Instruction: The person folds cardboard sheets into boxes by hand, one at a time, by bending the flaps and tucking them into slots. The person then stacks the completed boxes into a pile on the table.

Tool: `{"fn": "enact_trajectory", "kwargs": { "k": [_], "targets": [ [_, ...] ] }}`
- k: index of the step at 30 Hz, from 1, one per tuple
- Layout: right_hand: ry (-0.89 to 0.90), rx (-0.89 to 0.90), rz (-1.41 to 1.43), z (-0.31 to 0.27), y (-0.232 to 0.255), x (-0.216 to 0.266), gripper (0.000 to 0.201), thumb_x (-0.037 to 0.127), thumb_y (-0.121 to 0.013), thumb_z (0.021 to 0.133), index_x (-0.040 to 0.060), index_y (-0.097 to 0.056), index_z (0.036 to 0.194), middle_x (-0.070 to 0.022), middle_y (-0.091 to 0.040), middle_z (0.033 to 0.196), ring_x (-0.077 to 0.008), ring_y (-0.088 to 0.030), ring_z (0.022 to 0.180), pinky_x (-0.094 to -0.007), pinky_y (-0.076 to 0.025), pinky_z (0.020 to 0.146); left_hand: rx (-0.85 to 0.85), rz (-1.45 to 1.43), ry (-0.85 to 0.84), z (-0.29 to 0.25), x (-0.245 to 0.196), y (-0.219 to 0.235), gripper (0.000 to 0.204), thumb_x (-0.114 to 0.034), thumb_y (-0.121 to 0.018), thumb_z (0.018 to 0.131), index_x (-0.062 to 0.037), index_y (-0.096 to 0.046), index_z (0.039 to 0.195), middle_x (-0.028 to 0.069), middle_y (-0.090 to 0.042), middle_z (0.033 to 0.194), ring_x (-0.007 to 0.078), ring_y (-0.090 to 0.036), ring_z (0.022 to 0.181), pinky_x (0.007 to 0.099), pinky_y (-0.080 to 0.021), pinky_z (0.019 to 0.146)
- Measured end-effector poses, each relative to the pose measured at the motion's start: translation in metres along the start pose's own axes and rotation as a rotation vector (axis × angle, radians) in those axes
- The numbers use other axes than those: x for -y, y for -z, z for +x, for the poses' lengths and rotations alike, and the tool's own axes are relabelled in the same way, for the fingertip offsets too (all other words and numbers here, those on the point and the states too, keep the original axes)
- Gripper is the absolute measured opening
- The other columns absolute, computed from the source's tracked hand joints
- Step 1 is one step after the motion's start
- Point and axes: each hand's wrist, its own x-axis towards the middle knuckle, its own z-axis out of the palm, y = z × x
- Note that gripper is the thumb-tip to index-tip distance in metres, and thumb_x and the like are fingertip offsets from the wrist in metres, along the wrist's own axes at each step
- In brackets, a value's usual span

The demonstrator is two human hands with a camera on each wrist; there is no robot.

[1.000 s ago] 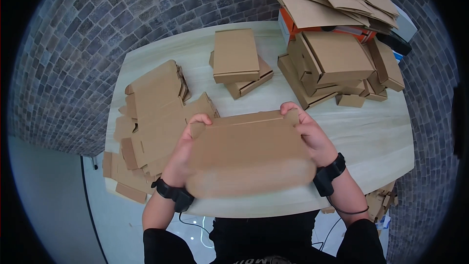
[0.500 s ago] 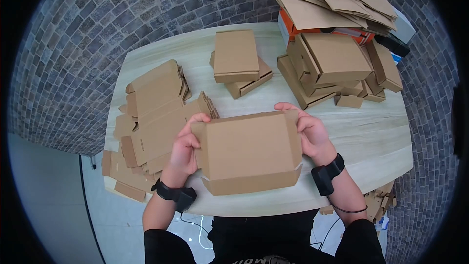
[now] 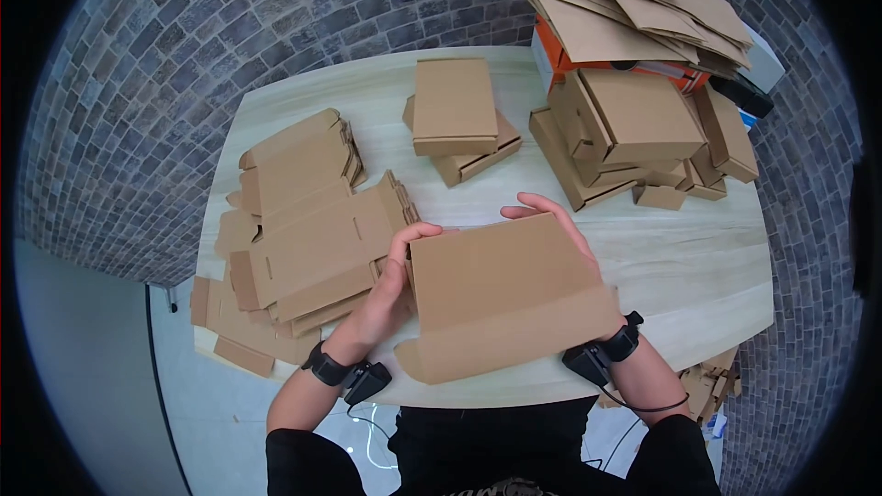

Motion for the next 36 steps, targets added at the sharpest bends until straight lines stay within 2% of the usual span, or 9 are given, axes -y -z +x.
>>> {"fn": "enact_trajectory", "kwargs": {
  "k": [2,7,11,14,16,22,29,31,36],
  "targets": [
    [0.001,0.027,-0.034,0.0,-0.001,0.003,0.051,0.018,-0.046,0.094,0.0053,-0.035,0.142,-0.0107,-0.046,0.134,-0.0165,-0.05,0.114,-0.0286,-0.043,0.095,0.006,0.044,0.004,-0.001,-0.001,0.002,0.067,-0.062,-0.036,0.094,-0.013,-0.024,0.138,0.0099,-0.035,0.141,0.0222,-0.04,0.126,0.0395,-0.035,0.103],
    [0.021,0.045,-0.164,0.003,0.003,-0.005,0.061,0.032,-0.042,0.096,0.0074,-0.024,0.149,-0.0131,-0.041,0.141,-0.0195,-0.045,0.123,-0.0319,-0.037,0.102,-0.12,0.075,0.169,-0.002,-0.001,0.008,0.058,-0.056,-0.031,0.098,-0.0119,-0.029,0.136,0.0039,-0.04,0.13,0.0166,-0.041,0.122,0.0348,-0.035,0.101],
    [0.157,0.154,-0.103,0.004,0.01,-0.018,0.065,0.044,-0.036,0.097,0.0084,-0.02,0.15,-0.0139,-0.038,0.143,-0.022,-0.043,0.127,-0.0354,-0.035,0.105,-0.092,0.254,0.124,-0.002,-0.011,0.003,0.054,-0.051,-0.024,0.101,-0.0108,-0.031,0.136,0.0042,-0.041,0.132,0.0154,-0.041,0.123,0.0336,-0.034,0.103],
    [0.036,0.118,0.02,0.004,0.006,-0.013,0.07,0.054,-0.028,0.098,0.0091,-0.016,0.151,-0.014,-0.036,0.145,-0.0229,-0.039,0.13,-0.0379,-0.033,0.107,-0.017,0.153,0.019,-0.005,-0.007,0.005,0.054,-0.05,-0.02,0.102,-0.0099,-0.032,0.136,0.0046,-0.041,0.133,0.0159,-0.04,0.125,0.034,-0.033,0.104],
    [-0.006,0.068,0.039,0.003,0.002,-0.011,0.071,0.056,-0.024,0.098,0.0094,-0.016,0.151,-0.0139,-0.035,0.145,-0.0229,-0.036,0.132,-0.039,-0.03,0.109,-0.11,-0.245,0.173,-0.004,0.007,0.013,0.063,-0.06,-0.031,0.096,-0.0122,-0.038,0.136,0.0059,-0.046,0.132,0.0207,-0.046,0.122,0.038,-0.042,0.098],
    [-0.027,0.096,-0.009,0.004,0.006,-0.013,0.067,0.056,-0.026,0.098,0.0106,-0.023,0.148,-0.0121,-0.036,0.142,-0.0221,-0.036,0.13,-0.0384,-0.028,0.109,-0.203,-0.345,0.288,-0.006,0.001,0.008,0.068,-0.066,-0.027,0.093,-0.0152,-0.04,0.136,0.0041,-0.052,0.127,0.0204,-0.05,0.118,0.0382,-0.045,0.093],
    [-0.014,0.138,-0.179,0.002,0.007,-0.012,0.062,0.046,-0.033,0.098,0.0097,-0.023,0.148,-0.014,-0.034,0.144,-0.0224,-0.035,0.131,-0.036,-0.027,0.11,-0.174,-0.446,0.337,-0.002,0.006,0.02,0.069,-0.069,-0.028,0.091,-0.0161,-0.045,0.132,0.0026,-0.055,0.123,0.0201,-0.053,0.114,0.0384,-0.046,0.091],
    [-0.062,0.132,-0.143,0.002,0.006,-0.008,0.063,0.041,-0.038,0.098,0.009,-0.02,0.149,-0.0162,-0.033,0.147,-0.0229,-0.034,0.134,-0.0352,-0.027,0.11,-0.368,-0.441,0.457,-0.001,-0.008,0.007,0.065,-0.066,-0.029,0.093,-0.0148,-0.046,0.131,0.0024,-0.056,0.121,0.0195,-0.054,0.11,0.0359,-0.047,0.09],
    [-0.04,0.148,-0.368,0.003,0.01,0.0,0.069,0.041,-0.044,0.095,0.0082,-0.02,0.15,-0.0179,-0.036,0.147,-0.0243,-0.036,0.134,-0.0356,-0.028,0.11,-0.315,-0.496,0.388,-0.002,0.002,0.014,0.057,-0.058,-0.033,0.096,-0.0124,-0.048,0.127,0.0033,-0.058,0.116,0.0178,-0.056,0.106,0.0313,-0.047,0.088]
  ]
}}
